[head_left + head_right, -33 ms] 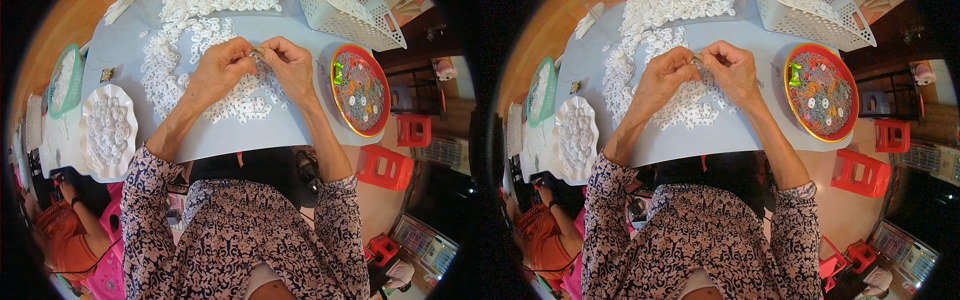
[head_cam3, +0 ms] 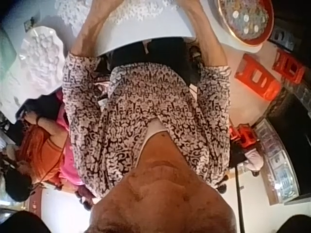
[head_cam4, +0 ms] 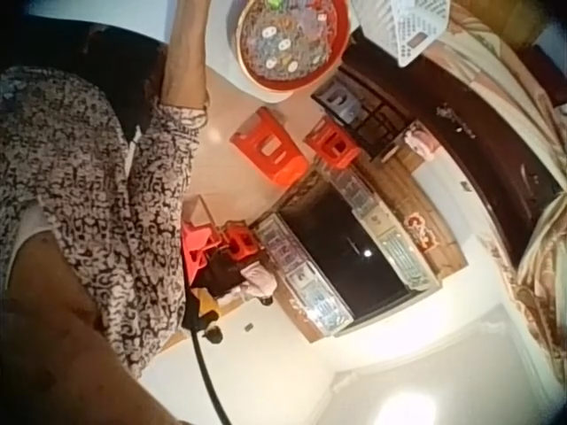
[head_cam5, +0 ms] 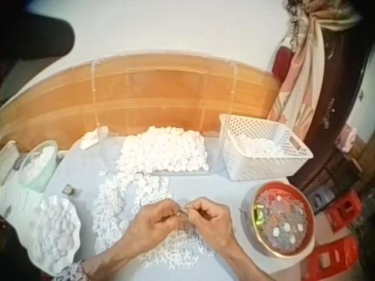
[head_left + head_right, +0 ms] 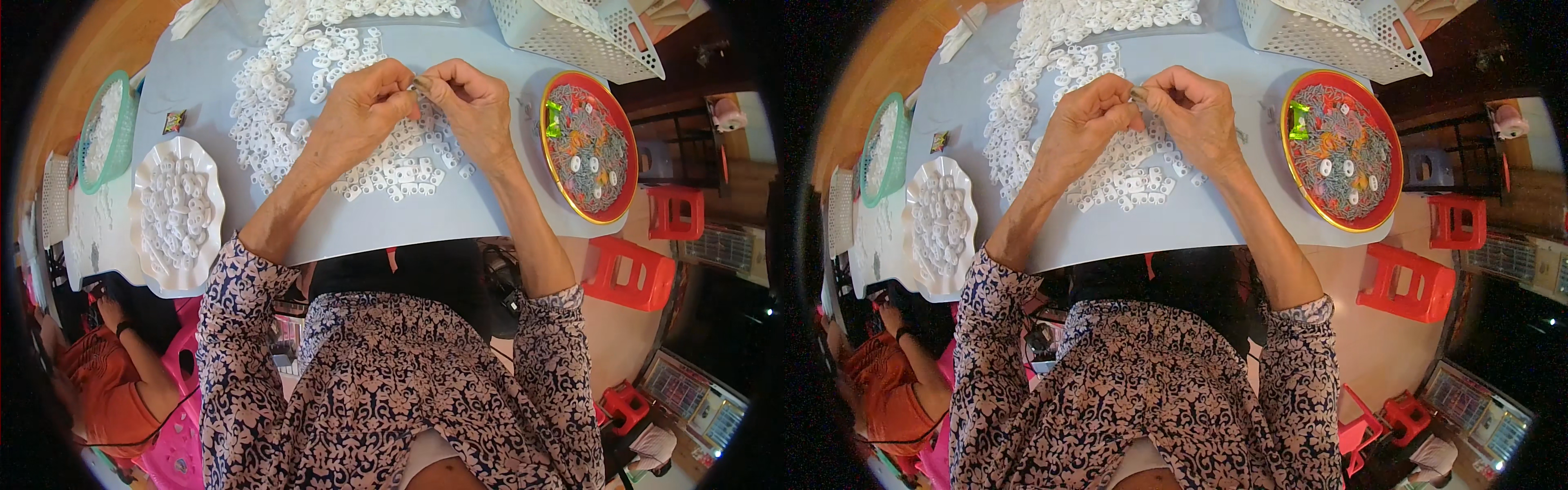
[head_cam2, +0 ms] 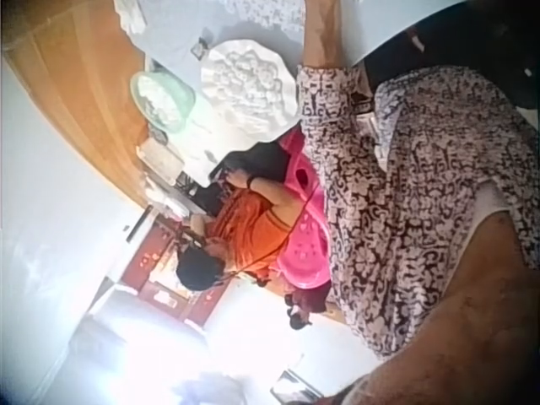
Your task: The person assembles small white plastic clips by hand, clicking pieces together.
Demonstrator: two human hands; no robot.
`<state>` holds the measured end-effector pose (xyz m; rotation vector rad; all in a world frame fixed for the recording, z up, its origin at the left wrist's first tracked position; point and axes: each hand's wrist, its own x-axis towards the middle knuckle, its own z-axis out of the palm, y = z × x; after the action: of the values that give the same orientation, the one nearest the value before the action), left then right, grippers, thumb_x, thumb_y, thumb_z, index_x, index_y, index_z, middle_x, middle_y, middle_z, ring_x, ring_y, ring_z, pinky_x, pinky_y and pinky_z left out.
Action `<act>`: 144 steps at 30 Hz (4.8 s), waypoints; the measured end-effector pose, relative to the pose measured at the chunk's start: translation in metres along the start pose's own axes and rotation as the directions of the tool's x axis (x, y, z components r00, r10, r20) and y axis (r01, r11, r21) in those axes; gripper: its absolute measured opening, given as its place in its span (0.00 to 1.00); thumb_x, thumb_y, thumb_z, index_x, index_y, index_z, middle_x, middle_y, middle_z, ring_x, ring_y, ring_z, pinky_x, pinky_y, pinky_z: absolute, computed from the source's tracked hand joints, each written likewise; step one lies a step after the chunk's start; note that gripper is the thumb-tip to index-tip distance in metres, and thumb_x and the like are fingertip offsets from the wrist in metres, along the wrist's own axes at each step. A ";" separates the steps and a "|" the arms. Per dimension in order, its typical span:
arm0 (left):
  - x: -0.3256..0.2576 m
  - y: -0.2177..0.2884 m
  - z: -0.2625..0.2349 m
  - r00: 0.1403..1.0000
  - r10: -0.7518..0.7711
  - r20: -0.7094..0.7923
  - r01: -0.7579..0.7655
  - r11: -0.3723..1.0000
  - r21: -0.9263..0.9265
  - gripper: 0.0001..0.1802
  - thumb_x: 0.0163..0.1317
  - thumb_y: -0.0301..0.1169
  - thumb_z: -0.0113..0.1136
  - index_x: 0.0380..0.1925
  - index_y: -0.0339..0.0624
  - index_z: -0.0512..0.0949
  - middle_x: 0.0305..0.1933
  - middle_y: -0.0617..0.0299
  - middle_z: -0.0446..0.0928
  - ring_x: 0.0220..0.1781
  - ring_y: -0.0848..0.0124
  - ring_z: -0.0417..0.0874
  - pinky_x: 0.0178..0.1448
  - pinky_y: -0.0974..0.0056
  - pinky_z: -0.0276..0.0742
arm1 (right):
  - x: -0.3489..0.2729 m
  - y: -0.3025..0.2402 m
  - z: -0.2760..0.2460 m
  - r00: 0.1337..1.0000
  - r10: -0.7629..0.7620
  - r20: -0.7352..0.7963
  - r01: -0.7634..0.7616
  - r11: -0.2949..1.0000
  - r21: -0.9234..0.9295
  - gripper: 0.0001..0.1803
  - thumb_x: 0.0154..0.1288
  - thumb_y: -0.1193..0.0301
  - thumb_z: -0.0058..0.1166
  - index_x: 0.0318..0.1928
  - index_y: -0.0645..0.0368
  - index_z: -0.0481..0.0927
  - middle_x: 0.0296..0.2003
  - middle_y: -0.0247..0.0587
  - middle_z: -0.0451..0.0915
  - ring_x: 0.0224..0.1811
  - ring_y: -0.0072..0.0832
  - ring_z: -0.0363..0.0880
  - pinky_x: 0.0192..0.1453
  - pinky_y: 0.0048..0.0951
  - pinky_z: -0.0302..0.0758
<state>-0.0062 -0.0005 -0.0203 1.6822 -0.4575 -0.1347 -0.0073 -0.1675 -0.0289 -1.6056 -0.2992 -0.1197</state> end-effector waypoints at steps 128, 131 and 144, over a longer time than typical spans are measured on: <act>0.001 0.031 -0.006 0.982 -0.111 -0.150 0.094 0.988 -0.120 0.17 0.66 0.36 0.48 0.26 0.33 0.76 0.21 0.64 0.73 0.26 0.77 0.71 0.35 0.70 0.68 | -0.004 -0.017 0.012 0.999 0.002 -0.034 0.004 0.985 0.170 0.15 0.59 0.80 0.57 0.47 0.64 0.74 0.32 0.31 0.78 0.31 0.14 0.74 0.36 0.17 0.74; 0.002 0.031 -0.006 0.983 -0.114 -0.144 0.096 0.988 -0.124 0.17 0.66 0.36 0.47 0.26 0.34 0.76 0.21 0.64 0.73 0.26 0.77 0.72 0.36 0.70 0.68 | -0.004 -0.016 0.011 1.000 0.007 -0.030 -0.002 0.987 0.162 0.16 0.58 0.80 0.57 0.48 0.63 0.74 0.32 0.31 0.78 0.32 0.13 0.74 0.37 0.16 0.73; 0.003 0.022 -0.010 0.953 -0.296 -0.069 0.257 0.906 -0.336 0.16 0.63 0.36 0.49 0.24 0.35 0.75 0.20 0.63 0.71 0.26 0.76 0.69 0.34 0.71 0.65 | -0.003 -0.016 0.009 0.999 0.037 0.033 -0.040 0.996 0.079 0.16 0.61 0.79 0.56 0.50 0.65 0.72 0.33 0.34 0.79 0.30 0.16 0.75 0.35 0.17 0.73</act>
<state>-0.0045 0.0049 0.0029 1.4125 -0.0941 -0.3008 -0.0153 -0.1588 -0.0147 -1.5346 -0.2941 -0.0522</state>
